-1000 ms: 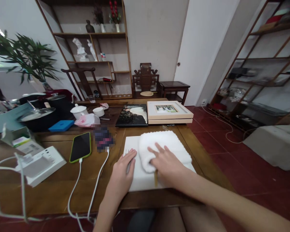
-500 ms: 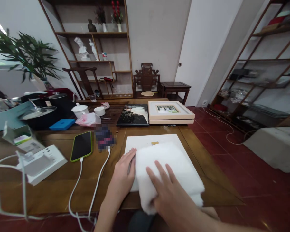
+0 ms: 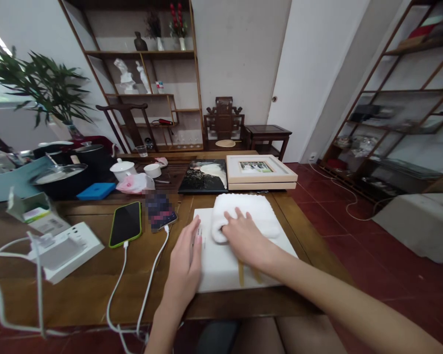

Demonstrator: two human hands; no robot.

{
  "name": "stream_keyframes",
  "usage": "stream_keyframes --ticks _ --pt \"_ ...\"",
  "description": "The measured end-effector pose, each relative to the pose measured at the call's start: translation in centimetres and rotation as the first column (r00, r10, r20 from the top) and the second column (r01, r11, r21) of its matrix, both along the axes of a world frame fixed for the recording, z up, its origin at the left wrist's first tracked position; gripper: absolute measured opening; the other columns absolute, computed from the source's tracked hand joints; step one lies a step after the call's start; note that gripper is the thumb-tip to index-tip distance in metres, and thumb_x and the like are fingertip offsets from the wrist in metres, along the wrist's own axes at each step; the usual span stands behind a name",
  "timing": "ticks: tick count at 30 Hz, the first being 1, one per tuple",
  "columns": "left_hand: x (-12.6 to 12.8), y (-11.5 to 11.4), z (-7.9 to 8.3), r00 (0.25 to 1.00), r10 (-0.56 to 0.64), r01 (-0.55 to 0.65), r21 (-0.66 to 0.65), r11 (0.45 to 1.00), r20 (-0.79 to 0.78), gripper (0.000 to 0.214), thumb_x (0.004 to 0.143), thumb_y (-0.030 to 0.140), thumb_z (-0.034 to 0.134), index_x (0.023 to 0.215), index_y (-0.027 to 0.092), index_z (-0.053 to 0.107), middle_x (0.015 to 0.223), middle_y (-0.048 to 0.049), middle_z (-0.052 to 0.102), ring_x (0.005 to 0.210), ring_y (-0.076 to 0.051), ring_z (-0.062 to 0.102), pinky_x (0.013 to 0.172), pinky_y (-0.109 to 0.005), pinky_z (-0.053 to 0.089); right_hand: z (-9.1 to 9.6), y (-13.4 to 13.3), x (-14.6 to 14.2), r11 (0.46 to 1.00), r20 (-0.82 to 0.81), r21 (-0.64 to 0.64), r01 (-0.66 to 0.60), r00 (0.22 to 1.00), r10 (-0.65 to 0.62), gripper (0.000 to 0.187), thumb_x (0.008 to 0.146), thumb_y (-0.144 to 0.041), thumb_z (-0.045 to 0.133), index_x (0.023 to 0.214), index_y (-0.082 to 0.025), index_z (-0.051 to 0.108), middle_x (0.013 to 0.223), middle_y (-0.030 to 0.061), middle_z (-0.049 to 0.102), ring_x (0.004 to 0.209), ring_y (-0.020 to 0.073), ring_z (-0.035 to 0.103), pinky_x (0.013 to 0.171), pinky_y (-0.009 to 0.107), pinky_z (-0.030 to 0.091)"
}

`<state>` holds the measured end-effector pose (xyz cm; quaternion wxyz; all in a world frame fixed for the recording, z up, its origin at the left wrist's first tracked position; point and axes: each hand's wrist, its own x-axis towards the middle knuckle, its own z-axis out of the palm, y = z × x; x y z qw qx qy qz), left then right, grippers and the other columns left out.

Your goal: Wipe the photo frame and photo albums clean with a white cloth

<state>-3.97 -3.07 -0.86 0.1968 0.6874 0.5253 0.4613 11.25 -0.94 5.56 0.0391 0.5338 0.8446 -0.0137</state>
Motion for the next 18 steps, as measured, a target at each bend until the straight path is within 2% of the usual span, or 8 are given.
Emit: stream_keyframes --ticks 3,5,8,10,13,15,18 --pt "-0.1 -0.1 0.1 0.972 0.013 -0.004 -0.039 0.999 0.235 0.045 0.094 0.039 0.032 0.134 0.02 0.04 0.133 -0.0104 0.05 0.123 -0.023 0.047 0.106 -0.042 0.034 -0.4 -0.6 -2.7 0.999 0.015 -0.04 0.022 1.0 -0.021 0.033 0.087 -0.01 0.041 0.109 -0.009 0.065 0.14 0.0218 0.037 0.128 0.0459 0.027 0.094 0.066 0.03" --pt "-0.2 0.0 -0.2 0.933 0.005 0.02 -0.066 0.998 0.359 0.048 0.094 0.045 0.031 0.134 0.021 0.04 0.136 -0.0098 0.048 0.127 -0.023 0.043 0.108 -0.041 0.03 -0.6 -2.1 -3.7 0.996 -0.015 -0.049 -0.072 0.997 0.071 0.033 0.09 -0.016 0.04 0.109 -0.009 0.066 0.142 0.0209 0.033 0.129 0.0461 0.023 0.098 0.065 0.026" --pt "-0.4 0.1 -0.6 0.875 -0.006 0.058 -0.093 0.994 0.483 0.053 0.093 0.05 0.024 0.134 0.021 0.041 0.14 -0.0087 0.044 0.131 -0.022 0.038 0.11 -0.039 0.028 -0.8 -5.1 -3.7 0.967 -0.082 -0.074 -0.243 0.968 0.237 0.034 0.091 -0.017 0.038 0.104 -0.009 0.068 0.144 0.0199 0.031 0.13 0.046 0.021 0.1 0.064 0.024" --pt "-0.4 0.1 -0.6 0.863 -0.016 0.075 -0.096 0.993 0.505 0.053 0.094 0.049 0.02 0.135 0.021 0.039 0.141 -0.0078 0.043 0.131 -0.021 0.037 0.109 -0.038 0.03 -0.7 -7.0 -3.0 0.946 -0.1 -0.174 -0.274 0.96 0.26 0.032 0.091 -0.018 0.04 0.097 -0.009 0.071 0.144 0.0182 0.031 0.13 0.0464 0.02 0.1 0.065 0.025" --pt "-0.2 0.1 -0.3 0.938 -0.015 0.039 -0.061 0.997 0.347 0.047 0.095 0.042 0.024 0.133 0.021 0.042 0.139 -0.0081 0.046 0.128 -0.021 0.042 0.108 -0.039 0.033 -0.8 -8.6 -1.3 0.925 -0.129 -0.277 -0.26 0.964 0.232 0.027 0.088 -0.018 0.047 0.089 -0.012 0.073 0.142 0.0142 0.036 0.128 0.0454 0.026 0.099 0.065 0.029" --pt "-0.1 0.0 -0.1 0.988 0.006 -0.003 -0.023 1.0 0.152 0.044 0.095 0.037 0.027 0.128 0.018 0.048 0.132 -0.0095 0.053 0.123 -0.022 0.049 0.105 -0.04 0.036 -0.7 -8.6 0.2 0.934 -0.146 -0.232 -0.271 0.959 0.242 0.023 0.084 -0.015 0.05 0.09 -0.015 0.073 0.138 0.0134 0.042 0.127 0.0427 0.032 0.098 0.063 0.032" --pt "0.0 0.2 -0.3 0.996 0.019 -0.018 0.007 1.0 -0.085 0.039 0.092 0.031 0.033 0.114 0.013 0.06 0.116 -0.0119 0.065 0.111 -0.023 0.059 0.099 -0.04 0.044 0.0 -6.3 2.5 0.959 -0.101 -0.135 -0.251 0.966 0.238 0.027 0.075 -0.007 0.052 0.094 -0.015 0.07 0.128 0.016 0.054 0.125 0.0369 0.039 0.097 0.052 0.037"
